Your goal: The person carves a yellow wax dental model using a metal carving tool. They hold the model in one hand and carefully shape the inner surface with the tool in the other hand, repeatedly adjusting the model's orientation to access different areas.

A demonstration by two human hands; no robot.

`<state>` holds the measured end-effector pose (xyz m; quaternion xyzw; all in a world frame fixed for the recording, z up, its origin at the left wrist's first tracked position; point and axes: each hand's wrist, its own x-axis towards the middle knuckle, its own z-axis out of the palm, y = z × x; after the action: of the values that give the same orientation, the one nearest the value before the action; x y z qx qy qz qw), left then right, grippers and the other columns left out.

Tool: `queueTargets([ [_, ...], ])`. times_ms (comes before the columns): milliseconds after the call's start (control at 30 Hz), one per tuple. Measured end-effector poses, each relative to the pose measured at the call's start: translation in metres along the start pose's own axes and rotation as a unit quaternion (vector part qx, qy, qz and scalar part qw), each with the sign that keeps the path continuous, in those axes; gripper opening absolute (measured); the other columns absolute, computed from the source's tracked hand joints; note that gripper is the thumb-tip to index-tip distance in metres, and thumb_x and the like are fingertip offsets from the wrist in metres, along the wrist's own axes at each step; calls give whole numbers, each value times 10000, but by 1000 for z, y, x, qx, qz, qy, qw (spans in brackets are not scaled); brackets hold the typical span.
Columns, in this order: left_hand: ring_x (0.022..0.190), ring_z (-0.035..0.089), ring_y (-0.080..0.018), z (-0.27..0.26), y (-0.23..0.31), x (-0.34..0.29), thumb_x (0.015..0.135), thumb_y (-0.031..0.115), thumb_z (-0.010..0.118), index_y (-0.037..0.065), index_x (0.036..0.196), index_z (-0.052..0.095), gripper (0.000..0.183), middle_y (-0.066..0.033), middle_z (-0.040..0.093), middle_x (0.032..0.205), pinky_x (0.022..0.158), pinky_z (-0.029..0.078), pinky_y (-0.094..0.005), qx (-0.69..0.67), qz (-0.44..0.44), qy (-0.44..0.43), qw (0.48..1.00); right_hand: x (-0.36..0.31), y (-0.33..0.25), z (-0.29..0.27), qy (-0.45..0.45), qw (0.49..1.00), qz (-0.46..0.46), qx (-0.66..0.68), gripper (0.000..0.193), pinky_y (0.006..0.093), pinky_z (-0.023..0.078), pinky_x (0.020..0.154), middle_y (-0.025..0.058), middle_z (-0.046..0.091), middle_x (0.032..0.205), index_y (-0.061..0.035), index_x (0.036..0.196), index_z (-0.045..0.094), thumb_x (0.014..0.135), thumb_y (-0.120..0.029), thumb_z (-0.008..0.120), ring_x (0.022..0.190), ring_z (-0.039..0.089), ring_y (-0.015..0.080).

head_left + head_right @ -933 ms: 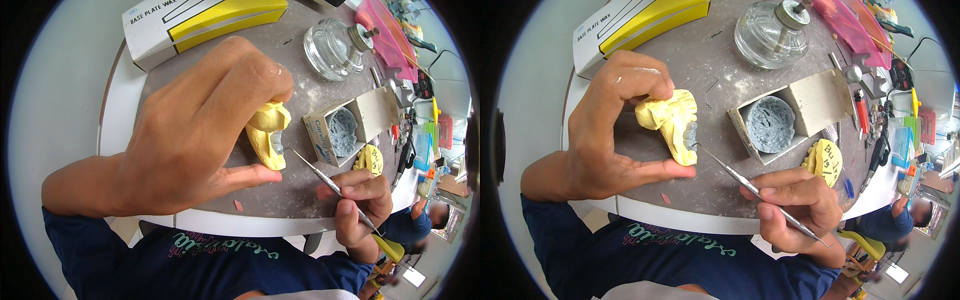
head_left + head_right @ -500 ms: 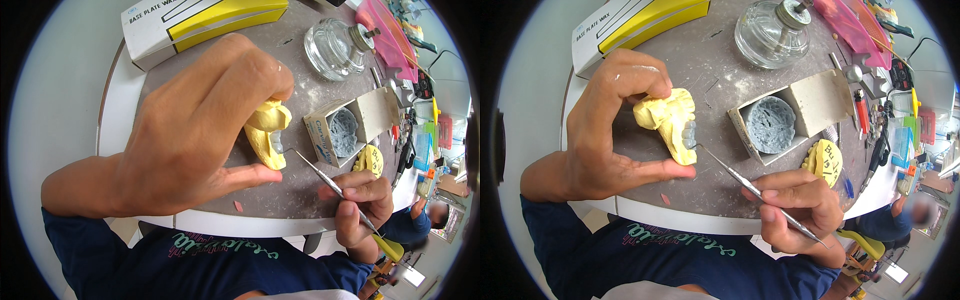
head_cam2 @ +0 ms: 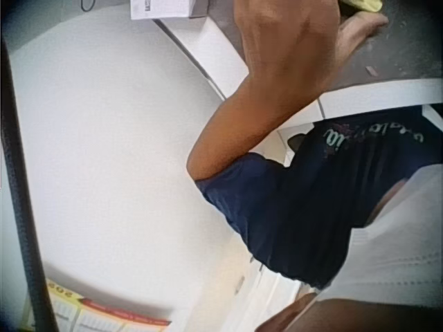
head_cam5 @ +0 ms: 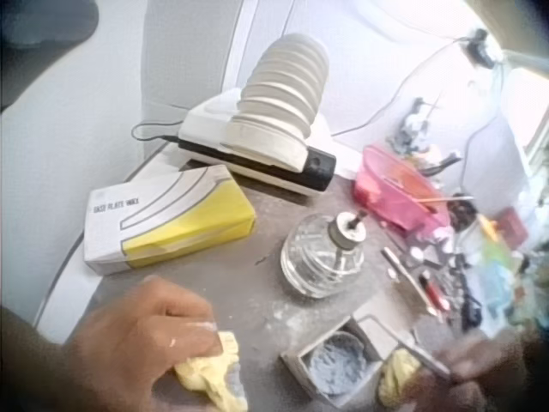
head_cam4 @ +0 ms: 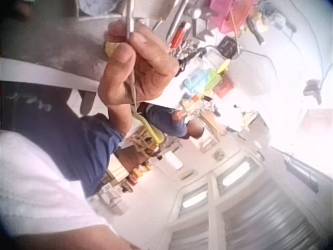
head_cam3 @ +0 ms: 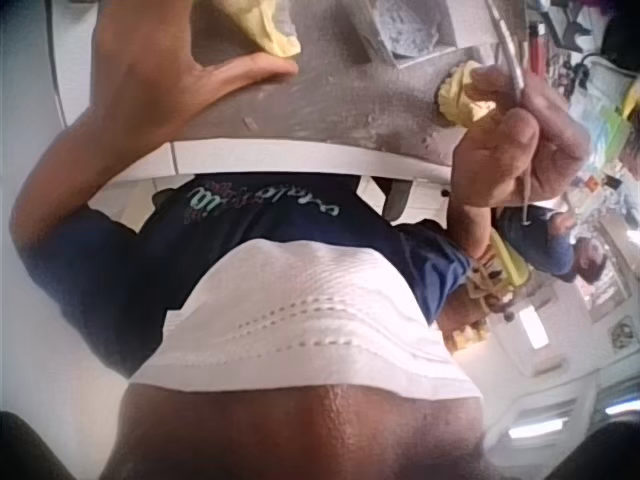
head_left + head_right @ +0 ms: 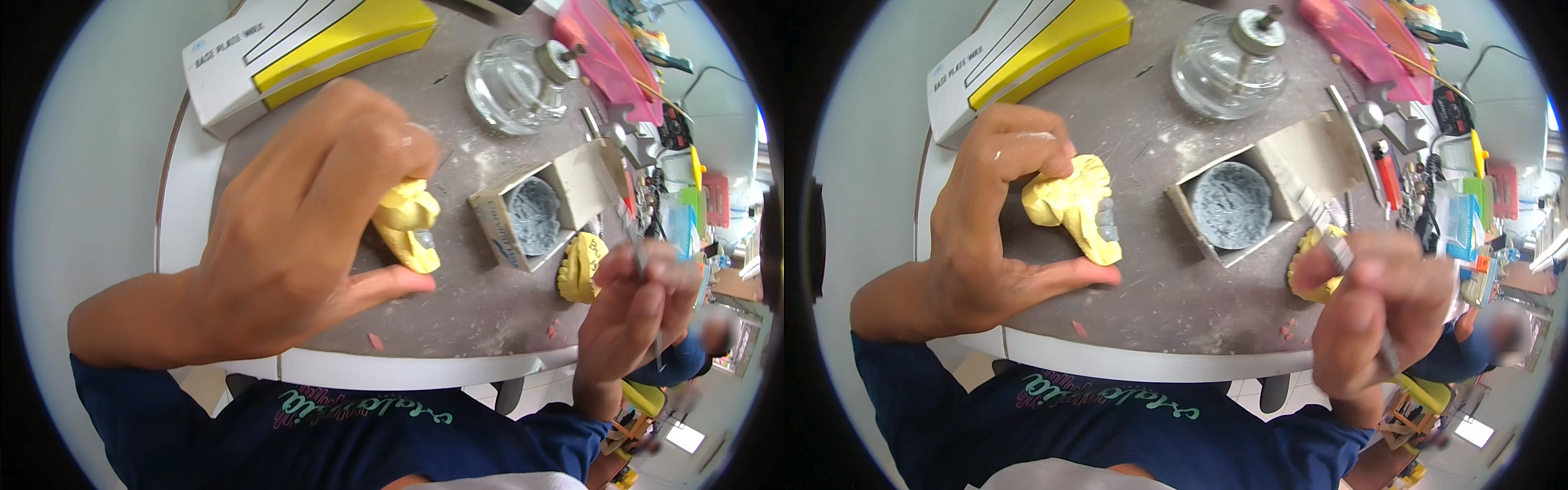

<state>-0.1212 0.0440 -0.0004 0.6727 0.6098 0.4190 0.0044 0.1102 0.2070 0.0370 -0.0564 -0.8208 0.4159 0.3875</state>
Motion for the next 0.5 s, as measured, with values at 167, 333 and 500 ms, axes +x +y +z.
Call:
queueTargets([
  [167, 1007, 574, -310, -1, 5, -6, 601, 248, 913, 45, 1204, 369, 837, -241, 546, 1149, 871, 459, -389, -12, -15, -42, 999, 50, 17, -5, 116, 991, 66, 0, 149, 316, 561, 765, 195, 687, 961, 45, 1045, 574, 934, -54, 571, 847, 686, 220],
  [333, 1006, 575, -329, -4, 2, -7, 828, 292, 727, 27, 1216, 338, 610, -290, 538, 1160, 883, 460, -404, -47, 6, -56, 997, 55, 29, -4, 112, 990, 83, 22, 146, 324, 564, 788, 189, 690, 952, 58, 1037, 576, 940, -49, 558, 857, 689, 219],
  [500, 978, 578, -293, -14, -2, -11, 905, 178, 410, -16, 1187, 340, 349, -325, 525, 1169, 893, 460, -382, -90, -13, -89, 992, 55, 29, 0, 108, 990, 84, 23, 143, 332, 565, 790, 189, 689, 951, 55, 1040, 578, 942, -46, 553, 853, 688, 220],
])
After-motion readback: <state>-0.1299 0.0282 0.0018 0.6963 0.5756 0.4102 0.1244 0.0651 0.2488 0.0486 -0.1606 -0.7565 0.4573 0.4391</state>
